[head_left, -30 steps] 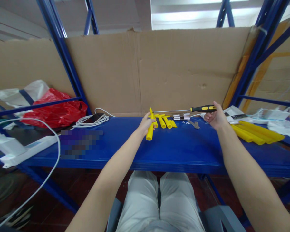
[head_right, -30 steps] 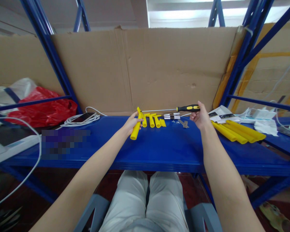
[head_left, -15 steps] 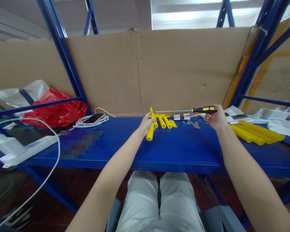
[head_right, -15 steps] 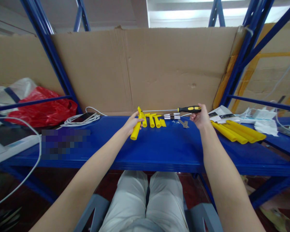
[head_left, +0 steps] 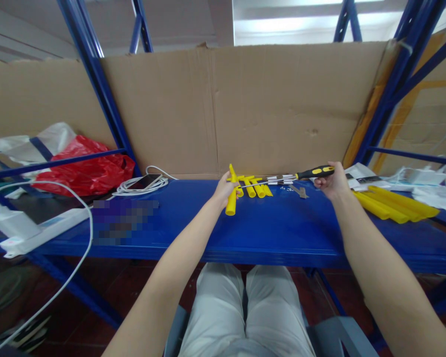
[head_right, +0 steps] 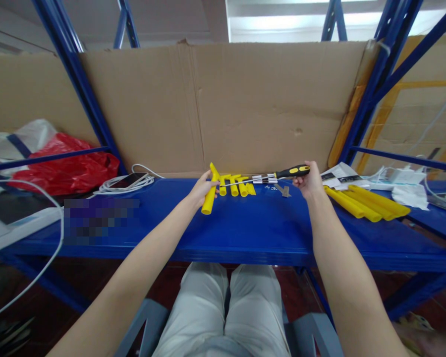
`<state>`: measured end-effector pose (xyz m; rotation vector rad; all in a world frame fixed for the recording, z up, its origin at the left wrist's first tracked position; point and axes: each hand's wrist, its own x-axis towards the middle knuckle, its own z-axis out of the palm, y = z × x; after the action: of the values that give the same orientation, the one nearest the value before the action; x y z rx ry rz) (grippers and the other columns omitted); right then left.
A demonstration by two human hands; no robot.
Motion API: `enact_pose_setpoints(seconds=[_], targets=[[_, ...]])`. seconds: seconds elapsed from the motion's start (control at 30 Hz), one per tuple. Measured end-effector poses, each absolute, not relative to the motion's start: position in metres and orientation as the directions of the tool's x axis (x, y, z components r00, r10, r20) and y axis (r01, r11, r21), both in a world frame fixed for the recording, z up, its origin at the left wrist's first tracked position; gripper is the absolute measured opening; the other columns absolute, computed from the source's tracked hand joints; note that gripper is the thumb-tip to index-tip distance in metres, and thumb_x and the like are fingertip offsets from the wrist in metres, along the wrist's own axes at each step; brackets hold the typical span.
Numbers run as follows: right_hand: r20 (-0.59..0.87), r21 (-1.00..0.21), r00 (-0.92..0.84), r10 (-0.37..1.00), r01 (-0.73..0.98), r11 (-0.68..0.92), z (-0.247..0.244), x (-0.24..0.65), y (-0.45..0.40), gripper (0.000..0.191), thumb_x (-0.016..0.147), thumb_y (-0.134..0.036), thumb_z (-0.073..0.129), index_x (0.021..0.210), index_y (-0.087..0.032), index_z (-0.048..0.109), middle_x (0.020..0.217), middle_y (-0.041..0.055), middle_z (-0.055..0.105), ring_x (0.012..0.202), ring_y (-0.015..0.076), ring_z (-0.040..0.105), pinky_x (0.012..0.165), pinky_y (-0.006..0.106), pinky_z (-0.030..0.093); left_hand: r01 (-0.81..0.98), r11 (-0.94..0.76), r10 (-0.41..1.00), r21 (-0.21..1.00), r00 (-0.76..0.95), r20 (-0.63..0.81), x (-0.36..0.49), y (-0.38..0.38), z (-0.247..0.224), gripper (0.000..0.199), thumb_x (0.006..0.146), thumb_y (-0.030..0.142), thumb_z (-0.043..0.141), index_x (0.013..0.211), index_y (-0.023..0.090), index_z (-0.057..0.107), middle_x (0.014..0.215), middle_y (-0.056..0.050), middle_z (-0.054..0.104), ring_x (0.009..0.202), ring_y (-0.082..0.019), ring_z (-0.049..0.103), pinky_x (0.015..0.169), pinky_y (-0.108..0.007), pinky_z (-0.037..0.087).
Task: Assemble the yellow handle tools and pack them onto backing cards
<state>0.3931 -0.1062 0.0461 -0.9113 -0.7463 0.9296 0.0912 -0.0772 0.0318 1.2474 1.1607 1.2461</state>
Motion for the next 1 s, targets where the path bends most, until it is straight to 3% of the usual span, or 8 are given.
enact_pose_setpoints(seconds=[0.37, 0.53, 0.8, 1.0], targets=[[0.118, -0.929, 0.373, 0.920, -0.285, 0.235, 0.043, 0.389, -0.104, 0.028, 0.076, -0.038, 0.054, 0.060, -0.023, 0.037, 0.038, -0.0057, 0.029, 0.035, 0.0095, 0.029, 0.033, 0.022, 0.032, 0.018, -0.042, 0.998, 0.999, 0.053, 0.041, 0.093, -0.077, 0.029, 0.064, 0.082, 0.005, 0.051, 0.141, 0.025, 0.038, 0.091, -0.006, 0.065, 0.045, -0.006, 0.053, 0.038, -0.016, 0.039], [0.093, -0.937, 0.406, 0.909, -0.273, 0.218, 0.044, 0.386, -0.105, 0.025, 0.078, -0.035, 0.051, 0.060, -0.023, 0.038, 0.038, -0.0054, 0.031, 0.035, 0.0099, 0.031, 0.034, 0.021, 0.034, 0.028, -0.030, 0.998, 0.999, 0.058, 0.029, 0.093, -0.077, 0.030, 0.064, 0.081, 0.005, 0.050, 0.141, 0.023, 0.037, 0.102, -0.009, 0.064, 0.046, -0.007, 0.053, 0.037, -0.017, 0.039], [0.024, -0.969, 0.374, 0.927, -0.220, 0.113, 0.043, 0.384, -0.104, 0.027, 0.081, -0.039, 0.053, 0.062, -0.023, 0.042, 0.038, -0.0042, 0.038, 0.034, 0.0109, 0.040, 0.034, 0.020, 0.036, 0.032, -0.031, 0.997, 0.999, 0.068, 0.028, 0.094, -0.074, 0.028, 0.064, 0.080, 0.005, 0.050, 0.141, 0.020, 0.038, 0.110, -0.012, 0.063, 0.048, -0.008, 0.055, 0.036, -0.019, 0.040], [-0.008, -0.986, 0.268, 0.963, -0.161, 0.037, 0.040, 0.382, -0.101, 0.020, 0.081, -0.033, 0.055, 0.068, -0.019, 0.050, 0.044, 0.0015, 0.052, 0.038, 0.0128, 0.049, 0.036, 0.020, 0.039, 0.046, -0.016, 0.998, 0.999, 0.055, 0.013, 0.094, -0.074, 0.027, 0.064, 0.080, 0.006, 0.052, 0.139, 0.023, 0.039, 0.111, -0.011, 0.063, 0.047, -0.007, 0.055, 0.037, -0.018, 0.041]])
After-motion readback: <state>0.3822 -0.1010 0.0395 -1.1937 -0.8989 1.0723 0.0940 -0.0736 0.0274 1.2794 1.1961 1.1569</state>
